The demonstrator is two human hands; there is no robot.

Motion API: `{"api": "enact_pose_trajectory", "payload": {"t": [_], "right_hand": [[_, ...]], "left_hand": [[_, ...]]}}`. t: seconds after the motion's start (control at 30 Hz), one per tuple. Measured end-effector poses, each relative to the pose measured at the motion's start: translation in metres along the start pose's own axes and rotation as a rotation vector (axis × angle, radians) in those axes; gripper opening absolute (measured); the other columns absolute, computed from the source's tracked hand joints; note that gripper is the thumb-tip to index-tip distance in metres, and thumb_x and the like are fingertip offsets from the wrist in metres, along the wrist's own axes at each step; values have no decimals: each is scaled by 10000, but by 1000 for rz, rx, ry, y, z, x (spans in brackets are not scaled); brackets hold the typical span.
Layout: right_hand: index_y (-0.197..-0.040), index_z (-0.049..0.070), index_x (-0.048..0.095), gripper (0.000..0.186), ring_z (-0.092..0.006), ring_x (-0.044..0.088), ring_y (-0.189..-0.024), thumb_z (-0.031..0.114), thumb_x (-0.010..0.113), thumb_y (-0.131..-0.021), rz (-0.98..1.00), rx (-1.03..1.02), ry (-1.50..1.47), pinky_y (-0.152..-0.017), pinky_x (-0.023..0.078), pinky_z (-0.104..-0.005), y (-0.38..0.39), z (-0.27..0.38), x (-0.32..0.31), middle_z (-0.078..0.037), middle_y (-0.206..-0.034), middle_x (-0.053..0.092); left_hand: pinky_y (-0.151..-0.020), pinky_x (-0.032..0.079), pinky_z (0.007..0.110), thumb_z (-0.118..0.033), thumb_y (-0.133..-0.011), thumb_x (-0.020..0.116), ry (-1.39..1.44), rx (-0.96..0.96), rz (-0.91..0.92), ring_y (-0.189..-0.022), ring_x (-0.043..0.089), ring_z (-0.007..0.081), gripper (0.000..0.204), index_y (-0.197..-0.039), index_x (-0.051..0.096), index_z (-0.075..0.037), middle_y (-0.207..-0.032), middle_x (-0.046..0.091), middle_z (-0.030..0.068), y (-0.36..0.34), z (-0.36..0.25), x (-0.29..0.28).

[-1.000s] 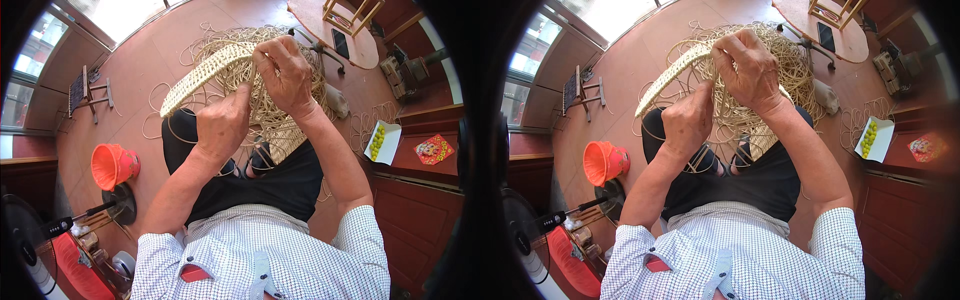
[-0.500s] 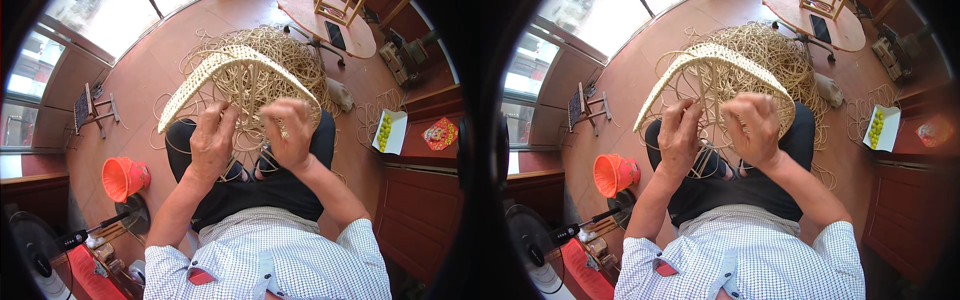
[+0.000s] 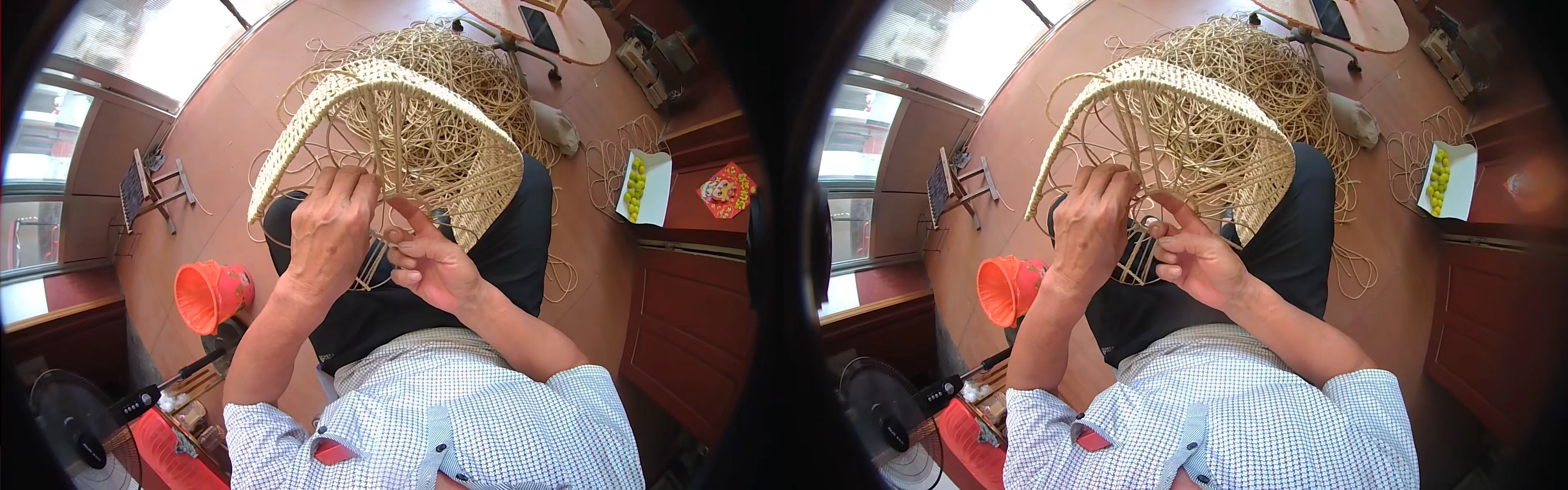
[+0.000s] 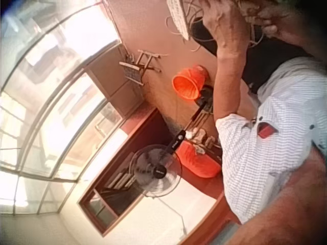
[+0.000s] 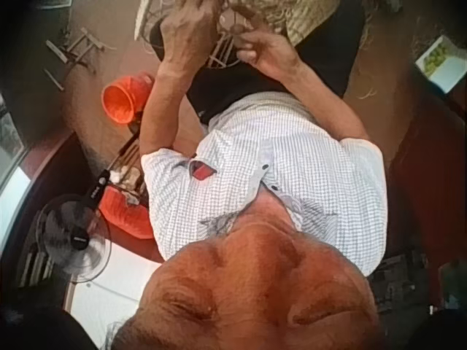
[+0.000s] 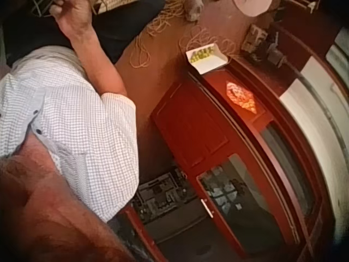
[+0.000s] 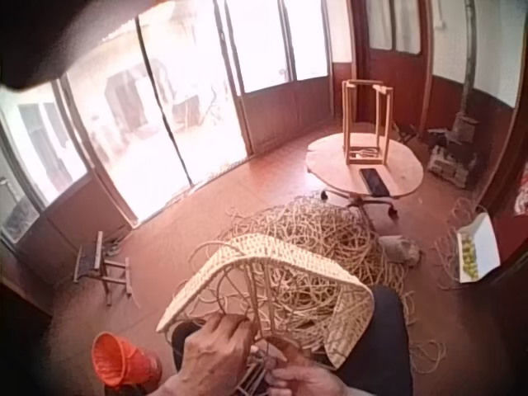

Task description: Weaving a traditional basket using straw-like material.

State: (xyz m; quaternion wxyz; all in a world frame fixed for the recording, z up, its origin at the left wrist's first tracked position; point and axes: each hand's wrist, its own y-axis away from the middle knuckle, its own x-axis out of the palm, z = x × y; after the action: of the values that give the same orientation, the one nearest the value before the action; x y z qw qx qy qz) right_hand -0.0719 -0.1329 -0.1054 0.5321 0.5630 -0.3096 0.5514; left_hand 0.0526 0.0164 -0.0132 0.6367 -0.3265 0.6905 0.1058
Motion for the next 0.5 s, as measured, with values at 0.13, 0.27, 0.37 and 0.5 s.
{"api": "enact_pose_trajectory", "payload": {"t": [0.13,0.27,0.37,0.5], "right_hand": [[-1681,292,464,780,-63,485,-825,-88,584,-1010,123,7,-196,-661,447,-225,-16,-2,-2,18,-1152,562],[-1629,286,529,784,-45,481,-814,-128,584,-966,58,2,-124,-643,422,-204,-34,3,9,45,-1086,535],[-1525,236,591,720,-40,492,-805,-156,590,-921,50,-4,0,-600,383,-211,-40,9,7,58,-1056,536],[-1310,92,633,468,-40,551,-786,-116,645,-891,54,-63,302,-564,400,-235,-43,10,-2,57,-1029,554]], "left_hand": [[-879,611,452,48,-858,740,-35,-10,66,-1085,718,326,312,-1155,727,-50,-1127,737,105,-3,-5,-7],[-839,616,413,-49,-799,778,-69,15,34,-1052,707,302,338,-1136,746,-52,-1061,711,103,-6,-7,-10],[-837,615,417,-71,-789,797,-51,-6,38,-1057,708,300,357,-1143,753,-67,-1054,713,102,-7,-6,-9],[-841,612,433,-79,-784,814,-15,18,23,-1061,707,312,340,-1116,740,-65,-1046,706,105,-8,-7,-9]]}}
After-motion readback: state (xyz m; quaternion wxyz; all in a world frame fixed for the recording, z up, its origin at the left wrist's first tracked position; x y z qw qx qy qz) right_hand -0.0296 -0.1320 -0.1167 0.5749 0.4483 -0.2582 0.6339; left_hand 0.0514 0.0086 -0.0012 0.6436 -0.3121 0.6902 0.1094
